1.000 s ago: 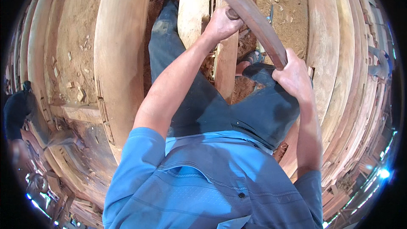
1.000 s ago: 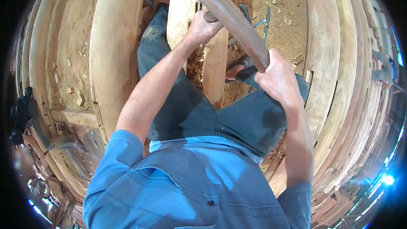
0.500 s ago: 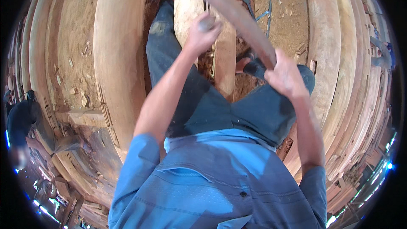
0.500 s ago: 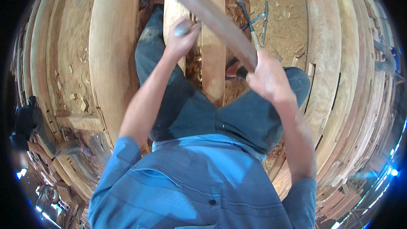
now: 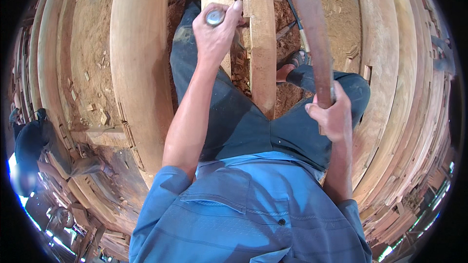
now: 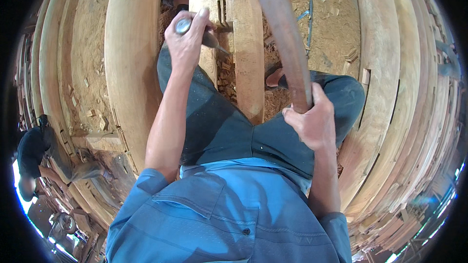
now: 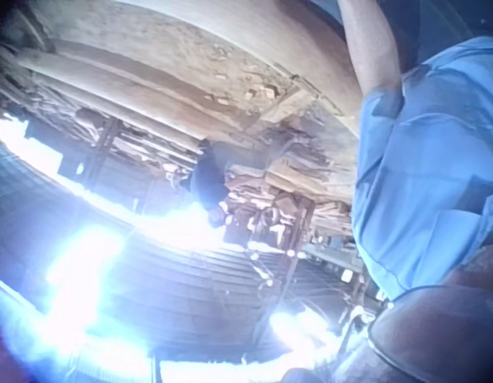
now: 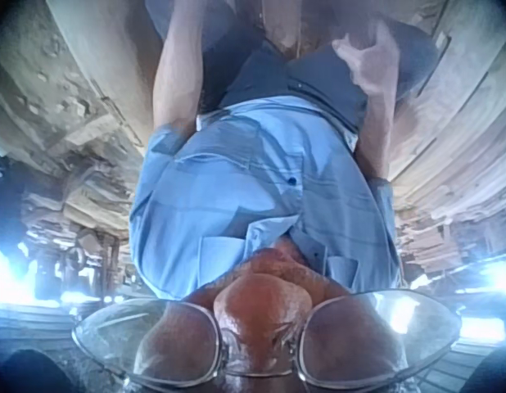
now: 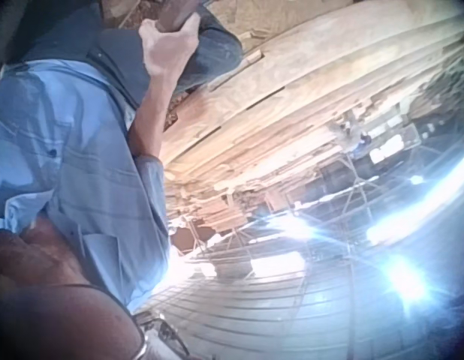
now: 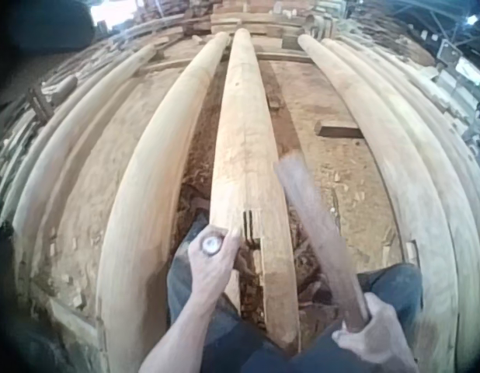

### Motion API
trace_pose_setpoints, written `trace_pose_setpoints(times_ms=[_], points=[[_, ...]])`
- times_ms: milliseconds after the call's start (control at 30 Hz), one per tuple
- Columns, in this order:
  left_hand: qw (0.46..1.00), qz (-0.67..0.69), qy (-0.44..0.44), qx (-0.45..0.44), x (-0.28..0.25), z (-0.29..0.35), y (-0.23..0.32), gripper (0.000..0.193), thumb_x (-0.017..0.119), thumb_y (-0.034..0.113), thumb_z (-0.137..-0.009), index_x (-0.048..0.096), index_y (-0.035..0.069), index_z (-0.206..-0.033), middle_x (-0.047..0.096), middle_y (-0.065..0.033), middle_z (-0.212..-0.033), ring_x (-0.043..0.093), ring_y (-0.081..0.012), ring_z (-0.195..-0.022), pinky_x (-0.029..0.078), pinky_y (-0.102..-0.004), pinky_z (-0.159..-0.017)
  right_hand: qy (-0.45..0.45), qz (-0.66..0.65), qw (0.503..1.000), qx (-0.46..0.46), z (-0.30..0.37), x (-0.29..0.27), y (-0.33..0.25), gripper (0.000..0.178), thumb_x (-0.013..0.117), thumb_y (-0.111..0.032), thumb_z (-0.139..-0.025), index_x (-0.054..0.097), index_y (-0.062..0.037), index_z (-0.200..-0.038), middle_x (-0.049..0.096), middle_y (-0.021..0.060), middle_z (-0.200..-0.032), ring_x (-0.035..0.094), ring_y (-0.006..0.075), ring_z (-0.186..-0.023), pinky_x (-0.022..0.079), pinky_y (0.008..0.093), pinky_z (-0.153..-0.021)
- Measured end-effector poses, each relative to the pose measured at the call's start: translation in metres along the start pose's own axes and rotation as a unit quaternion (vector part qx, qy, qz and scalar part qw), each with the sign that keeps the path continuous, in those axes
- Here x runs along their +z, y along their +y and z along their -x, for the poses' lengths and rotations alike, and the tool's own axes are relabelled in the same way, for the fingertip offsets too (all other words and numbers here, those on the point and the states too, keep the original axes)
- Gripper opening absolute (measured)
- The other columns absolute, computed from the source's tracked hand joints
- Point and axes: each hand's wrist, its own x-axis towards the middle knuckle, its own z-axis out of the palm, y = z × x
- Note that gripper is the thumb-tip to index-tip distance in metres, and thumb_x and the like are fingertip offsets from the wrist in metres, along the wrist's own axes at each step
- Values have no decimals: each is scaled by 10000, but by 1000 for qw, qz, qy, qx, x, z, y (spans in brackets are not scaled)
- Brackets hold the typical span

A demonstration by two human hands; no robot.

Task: The person sits on the floor and uses a chisel and mallet to carve a rectangular mortise into a large curved wooden beam. They repeatedly strike the chisel to remove wood chips and deepen the cut.

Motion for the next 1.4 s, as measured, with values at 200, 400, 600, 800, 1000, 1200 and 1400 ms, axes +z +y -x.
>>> trace_pose_setpoints(times_ms=[200, 400, 600, 800, 1000, 1200, 1400], points=[[999, -24, -1, 48, 27, -32, -31, 308, 746, 218, -931, 589, 39, -736, 595, 8, -603, 535, -53, -526, 438, -237, -501, 55, -42, 998, 8, 5, -19, -33, 381, 762, -52, -695, 617, -3, -1045, 602, 12, -763, 556, 89, -685, 487, 276, -652], [994, -80, 27, 70, 38, -37, -29, 318, 748, 181, -901, 553, 24, -706, 532, 39, -592, 445, -33, -576, 402, -260, -517, 47, -50, 998, 15, 8, -25, -33, 480, 761, -61, -686, 624, 11, -1140, 618, 26, -773, 564, 90, -694, 490, 276, -662], [994, -82, 25, 61, 40, -40, -50, 296, 744, 194, -901, 575, 27, -724, 553, 34, -613, 473, -42, -583, 428, -260, -540, 40, -22, 999, -13, 7, -23, -28, 458, 760, -58, -686, 629, 22, -1117, 621, 29, -779, 575, 90, -714, 496, 271, -666], [1000, -7, -4, 0, 44, -47, -64, 253, 751, 180, -890, 601, 43, -738, 574, 48, -642, 495, -45, -599, 444, -258, -561, 132, -77, 987, -57, -3, -36, -67, 374, 799, -127, -705, 644, -21, -1029, 620, 5, -784, 552, 78, -658, 470, 242, -629], [999, -41, 6, -1, 48, -54, -73, 197, 764, 168, -872, 650, 27, -795, 624, 35, -675, 510, -32, -625, 459, -253, -584, 130, -91, 967, -200, -69, -45, -128, 380, 775, -188, -813, 629, 23, -1093, 651, 52, -772, 612, 109, -687, 462, 244, -600], [979, -199, -19, 42, 58, -55, -82, 153, 691, 137, -874, 698, -10, -919, 744, -145, -829, 724, -268, -800, 560, -356, -718, -2, 354, 925, -137, -102, -17, -92, 380, 661, -78, -759, 593, 58, -1108, 685, 300, -990, 685, 424, -937, 526, 486, -817], [989, -130, -58, 34, 61, -56, -92, 157, 687, 151, -864, 678, -6, -859, 708, -110, -756, 667, -200, -716, 539, -345, -687, -2, 247, 965, -88, -57, -25, -66, 424, 690, -107, -740, 613, 30, -1134, 700, 258, -983, 700, 366, -913, 536, 419, -848]])
